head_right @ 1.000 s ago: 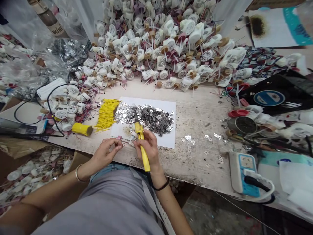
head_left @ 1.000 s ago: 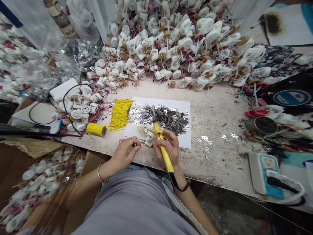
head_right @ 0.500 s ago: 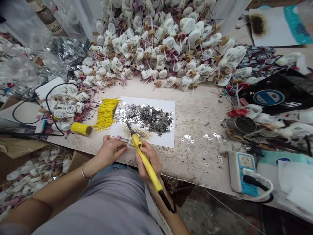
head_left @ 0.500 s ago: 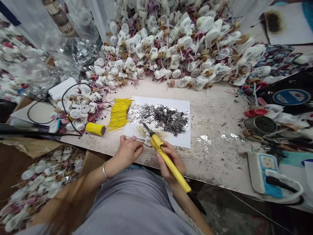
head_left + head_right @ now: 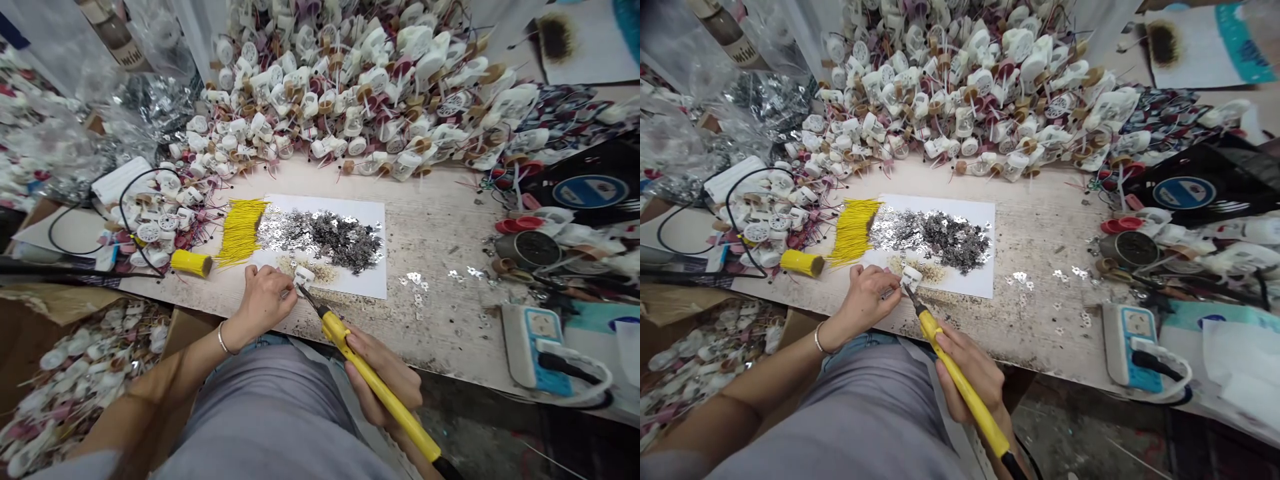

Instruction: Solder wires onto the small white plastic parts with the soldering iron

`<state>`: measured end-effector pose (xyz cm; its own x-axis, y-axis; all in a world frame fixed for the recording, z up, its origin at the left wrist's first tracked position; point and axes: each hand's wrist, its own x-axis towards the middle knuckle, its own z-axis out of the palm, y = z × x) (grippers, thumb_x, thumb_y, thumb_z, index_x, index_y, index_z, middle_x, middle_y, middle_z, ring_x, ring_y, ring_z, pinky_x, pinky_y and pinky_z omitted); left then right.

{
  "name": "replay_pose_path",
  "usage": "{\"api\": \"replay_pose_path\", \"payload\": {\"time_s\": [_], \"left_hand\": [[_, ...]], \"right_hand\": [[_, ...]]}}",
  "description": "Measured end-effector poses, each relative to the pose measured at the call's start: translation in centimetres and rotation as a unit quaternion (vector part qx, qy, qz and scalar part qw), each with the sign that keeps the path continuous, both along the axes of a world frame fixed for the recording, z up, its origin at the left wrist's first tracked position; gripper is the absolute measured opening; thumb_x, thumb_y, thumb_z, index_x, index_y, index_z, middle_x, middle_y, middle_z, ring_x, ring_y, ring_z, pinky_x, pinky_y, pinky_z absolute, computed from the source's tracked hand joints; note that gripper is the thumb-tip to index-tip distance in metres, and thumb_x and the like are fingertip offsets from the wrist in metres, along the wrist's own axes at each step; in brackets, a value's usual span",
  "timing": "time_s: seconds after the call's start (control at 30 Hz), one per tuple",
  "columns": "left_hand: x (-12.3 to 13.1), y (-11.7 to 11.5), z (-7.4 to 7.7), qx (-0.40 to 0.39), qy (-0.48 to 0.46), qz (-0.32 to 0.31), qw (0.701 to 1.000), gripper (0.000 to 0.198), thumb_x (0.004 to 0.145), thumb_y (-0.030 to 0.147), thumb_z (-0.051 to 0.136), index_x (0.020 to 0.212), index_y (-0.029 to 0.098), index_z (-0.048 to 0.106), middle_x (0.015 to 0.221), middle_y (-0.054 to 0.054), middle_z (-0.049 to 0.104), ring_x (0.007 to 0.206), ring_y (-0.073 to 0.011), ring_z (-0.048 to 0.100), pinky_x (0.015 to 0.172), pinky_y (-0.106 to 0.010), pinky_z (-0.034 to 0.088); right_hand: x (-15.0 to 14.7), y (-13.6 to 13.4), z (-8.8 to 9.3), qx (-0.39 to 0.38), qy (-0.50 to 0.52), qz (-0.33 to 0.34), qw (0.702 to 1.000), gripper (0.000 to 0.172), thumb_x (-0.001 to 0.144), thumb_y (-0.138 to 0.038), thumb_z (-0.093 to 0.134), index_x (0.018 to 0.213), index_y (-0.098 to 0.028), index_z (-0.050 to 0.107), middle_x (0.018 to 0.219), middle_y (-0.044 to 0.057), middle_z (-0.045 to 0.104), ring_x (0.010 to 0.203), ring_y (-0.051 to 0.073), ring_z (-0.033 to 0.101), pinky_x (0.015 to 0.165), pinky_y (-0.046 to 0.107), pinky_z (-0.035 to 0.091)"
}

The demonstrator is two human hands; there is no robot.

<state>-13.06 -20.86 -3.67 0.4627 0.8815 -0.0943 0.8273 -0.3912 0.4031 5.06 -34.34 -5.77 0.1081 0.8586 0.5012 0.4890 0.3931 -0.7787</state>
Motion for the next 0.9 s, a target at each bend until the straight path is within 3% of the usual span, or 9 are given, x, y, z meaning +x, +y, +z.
{"api": "replay_pose_path", "payload": {"time_s": [0.2, 0.67, 0.8, 0.9], "left_hand": [[0.2, 0.0, 0.2, -0.009, 0.013, 0.0, 1.0, 0.016, 0.082, 0.024, 0.057, 0.07, 0.021, 0.067, 0.08, -0.002, 0.072, 0.087, -0.0202, 0.059, 0.08, -0.04, 0.025], [0.4, 0.2, 0.6, -0.009, 0.024, -0.007, 1.0, 0.016, 0.08, 0.023, 0.055, 0.067, 0.019, 0.065, 0.079, -0.002, 0.072, 0.084, -0.0203, 0.058, 0.08, -0.04, 0.026], [0.6, 0.4, 0.6, -0.019, 0.034, -0.009, 0.999, 0.015, 0.08, 0.023, 0.056, 0.069, 0.019, 0.065, 0.08, -0.002, 0.072, 0.084, -0.0208, 0.058, 0.081, -0.041, 0.027], [0.6, 0.5, 0.7, -0.032, 0.046, -0.009, 0.998, 0.015, 0.081, 0.023, 0.057, 0.07, 0.019, 0.066, 0.078, -0.003, 0.072, 0.084, -0.0217, 0.057, 0.081, -0.041, 0.029]], "right_hand": [[0.2, 0.0, 0.4, 0.016, -0.02, 0.013, 1.0, 0.052, 0.07, 0.0, 0.057, 0.121, -0.01, 0.059, 0.117, 0.014, 0.065, 0.103, 0.027, 0.066, 0.083, 0.04, 0.062], [0.4, 0.5, 1.1, 0.017, -0.037, 0.03, 0.999, 0.052, 0.071, 0.001, 0.057, 0.122, -0.01, 0.058, 0.116, 0.015, 0.065, 0.103, 0.026, 0.066, 0.081, 0.038, 0.061], [0.2, 0.6, 1.5, 0.013, -0.02, -0.023, 0.999, 0.046, 0.073, -0.004, 0.058, 0.118, -0.011, 0.061, 0.116, 0.013, 0.065, 0.1, 0.025, 0.067, 0.079, 0.037, 0.062], [-0.2, 0.9, 0.7, 0.019, 0.001, -0.074, 0.997, 0.049, 0.075, -0.006, 0.058, 0.122, -0.016, 0.058, 0.115, 0.01, 0.066, 0.1, 0.025, 0.067, 0.079, 0.039, 0.062]]}}
